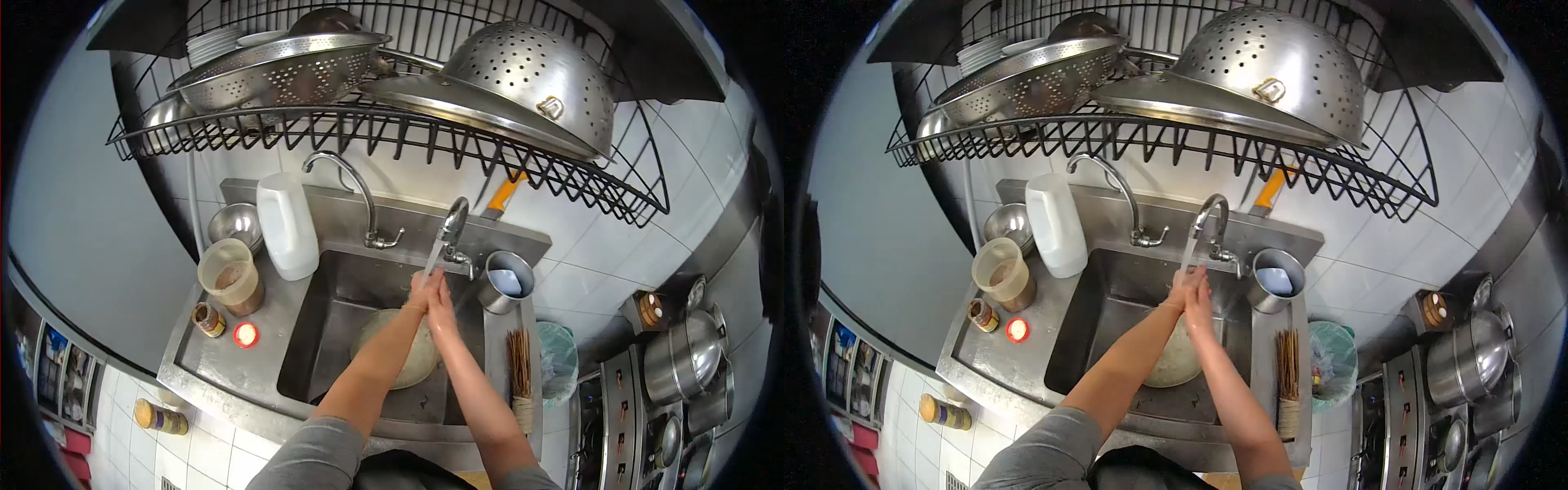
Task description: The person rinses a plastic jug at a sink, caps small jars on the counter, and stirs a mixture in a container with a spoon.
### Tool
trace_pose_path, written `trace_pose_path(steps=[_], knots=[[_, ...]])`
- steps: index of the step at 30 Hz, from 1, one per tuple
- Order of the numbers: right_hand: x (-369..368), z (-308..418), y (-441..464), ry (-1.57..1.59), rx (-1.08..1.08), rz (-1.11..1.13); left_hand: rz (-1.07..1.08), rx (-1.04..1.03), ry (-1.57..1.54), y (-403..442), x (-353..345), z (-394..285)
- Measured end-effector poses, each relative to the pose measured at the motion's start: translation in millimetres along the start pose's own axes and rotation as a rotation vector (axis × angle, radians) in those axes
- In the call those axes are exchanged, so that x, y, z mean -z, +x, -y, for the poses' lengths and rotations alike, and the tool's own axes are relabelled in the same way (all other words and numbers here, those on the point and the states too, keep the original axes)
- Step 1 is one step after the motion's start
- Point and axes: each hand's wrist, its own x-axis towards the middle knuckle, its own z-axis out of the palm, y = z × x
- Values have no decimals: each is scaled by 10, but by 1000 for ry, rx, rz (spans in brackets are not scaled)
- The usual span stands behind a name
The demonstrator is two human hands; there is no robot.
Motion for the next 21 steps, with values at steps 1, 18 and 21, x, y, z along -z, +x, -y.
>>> trace_pose_path(steps=[1, 18, 21], knots=[[46, 121, -72, 227, -98, 45, -73, -129, 265, -6, 69, -125], [1043, -1172, 2023, 888, -521, -41, 764, 252, 1208, -1869, 2252, -17], [711, -679, 1641, 649, -655, -297, 677, 241, 1099, -2104, 2526, 103]])
